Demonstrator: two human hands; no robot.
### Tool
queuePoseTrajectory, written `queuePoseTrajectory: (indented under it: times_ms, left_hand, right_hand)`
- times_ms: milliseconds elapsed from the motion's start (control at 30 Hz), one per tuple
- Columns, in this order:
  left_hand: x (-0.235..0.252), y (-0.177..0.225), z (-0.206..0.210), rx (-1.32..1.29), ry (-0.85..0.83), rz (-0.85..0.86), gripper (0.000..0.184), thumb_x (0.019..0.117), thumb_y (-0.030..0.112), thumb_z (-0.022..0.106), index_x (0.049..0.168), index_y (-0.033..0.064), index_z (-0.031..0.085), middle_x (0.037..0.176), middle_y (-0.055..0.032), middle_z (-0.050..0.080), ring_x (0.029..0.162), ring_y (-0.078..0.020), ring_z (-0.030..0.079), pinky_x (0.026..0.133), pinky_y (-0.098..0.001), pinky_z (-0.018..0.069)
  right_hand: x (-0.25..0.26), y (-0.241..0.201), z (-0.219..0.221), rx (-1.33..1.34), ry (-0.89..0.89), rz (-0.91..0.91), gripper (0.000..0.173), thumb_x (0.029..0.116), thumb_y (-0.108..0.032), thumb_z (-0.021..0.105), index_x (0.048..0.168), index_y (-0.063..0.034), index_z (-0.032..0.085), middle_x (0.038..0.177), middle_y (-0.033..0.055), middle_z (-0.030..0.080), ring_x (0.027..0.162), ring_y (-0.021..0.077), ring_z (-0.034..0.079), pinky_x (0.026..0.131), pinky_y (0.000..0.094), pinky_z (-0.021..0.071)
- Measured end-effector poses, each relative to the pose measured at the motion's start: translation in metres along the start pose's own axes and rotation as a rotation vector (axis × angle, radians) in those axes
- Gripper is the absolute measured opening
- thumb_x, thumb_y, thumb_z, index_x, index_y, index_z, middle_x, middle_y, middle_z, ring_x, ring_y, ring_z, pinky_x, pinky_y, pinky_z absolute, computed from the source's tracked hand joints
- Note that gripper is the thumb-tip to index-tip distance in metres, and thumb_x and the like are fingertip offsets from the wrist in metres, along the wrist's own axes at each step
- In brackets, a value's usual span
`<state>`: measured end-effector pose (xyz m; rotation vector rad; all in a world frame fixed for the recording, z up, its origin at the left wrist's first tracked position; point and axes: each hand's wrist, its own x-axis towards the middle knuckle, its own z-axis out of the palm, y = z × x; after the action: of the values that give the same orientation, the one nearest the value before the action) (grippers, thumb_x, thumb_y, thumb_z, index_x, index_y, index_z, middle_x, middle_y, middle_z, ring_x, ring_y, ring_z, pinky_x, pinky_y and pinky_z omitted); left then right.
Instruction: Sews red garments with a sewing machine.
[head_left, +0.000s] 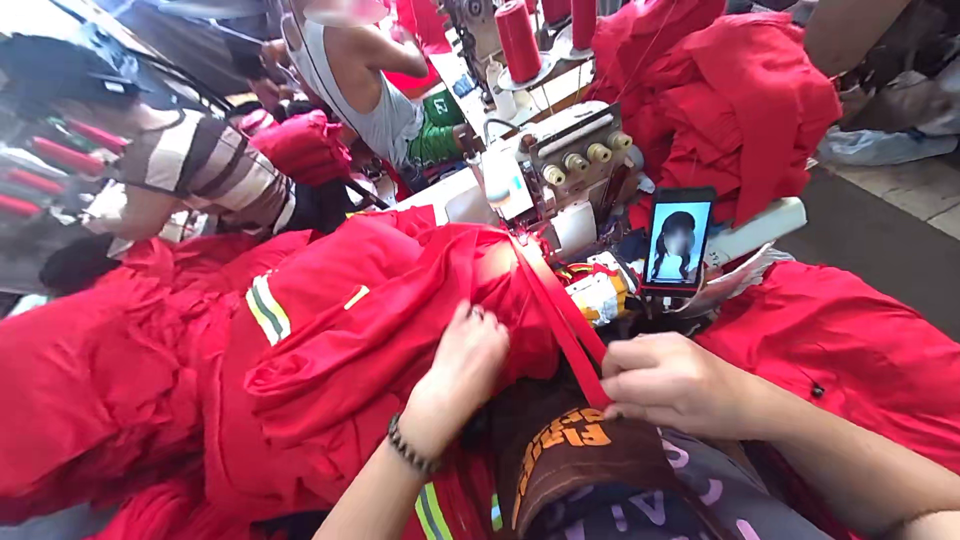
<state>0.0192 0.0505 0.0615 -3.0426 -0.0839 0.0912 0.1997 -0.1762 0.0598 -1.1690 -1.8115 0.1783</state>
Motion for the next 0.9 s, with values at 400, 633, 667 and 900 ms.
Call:
queuePoseTrajectory:
  times_ms: [400, 633, 667, 900]
  left_hand:
    - [-0.019, 0.047, -0.083, -0.081, 0.371, 0.023, 0.021, 0.0923, 0.020, 0.070, 0.111, 0.0089, 0.068, 0.113, -0.0144, 0.070, 0.080, -0.0278, 0.070, 0.066, -0.0446, 0.0546]
    - [-0.023, -0.002, -0.079, -0.303, 0.263, 0.078, 0.038, 0.0939, 0.049, 0.062, 0.088, 0.0123, 0.072, 0.087, -0.0004, 0.071, 0.085, -0.0169, 0.065, 0.080, -0.0443, 0.0487]
    - [-0.027, -0.007, -0.085, -0.300, 0.295, 0.073, 0.042, 0.0978, 0.051, 0.059, 0.082, 0.0135, 0.070, 0.086, 0.0010, 0.069, 0.089, -0.0157, 0.064, 0.085, -0.0443, 0.0457]
    - [-0.045, -0.041, -0.093, -0.634, 0.489, 0.075, 0.033, 0.0973, 0.039, 0.067, 0.072, 0.0184, 0.065, 0.084, 0.0056, 0.067, 0.119, -0.0164, 0.060, 0.115, -0.0483, 0.0327]
  right_hand:
    - [0.075, 0.033, 0.041, 0.428, -0.289, 0.236, 0.019, 0.1014, -0.007, 0.054, 0.103, 0.0050, 0.069, 0.096, 0.0137, 0.069, 0.093, 0.0174, 0.066, 0.087, 0.0377, 0.0524]
    - [0.071, 0.006, 0.023, 0.193, -0.159, 0.137, 0.029, 0.1080, -0.019, 0.048, 0.113, -0.0026, 0.071, 0.109, 0.0101, 0.070, 0.107, 0.0210, 0.065, 0.099, 0.0466, 0.0474]
    - [0.074, 0.015, 0.023, 0.137, -0.108, 0.137, 0.026, 0.1069, -0.019, 0.051, 0.114, -0.0044, 0.071, 0.113, 0.0087, 0.070, 0.110, 0.0196, 0.066, 0.099, 0.0457, 0.0499]
    - [0.089, 0.100, 0.044, -0.142, 0.124, 0.133, 0.007, 0.0882, -0.021, 0.076, 0.092, -0.0166, 0.080, 0.096, -0.0002, 0.070, 0.100, 0.0188, 0.063, 0.101, 0.0537, 0.0411]
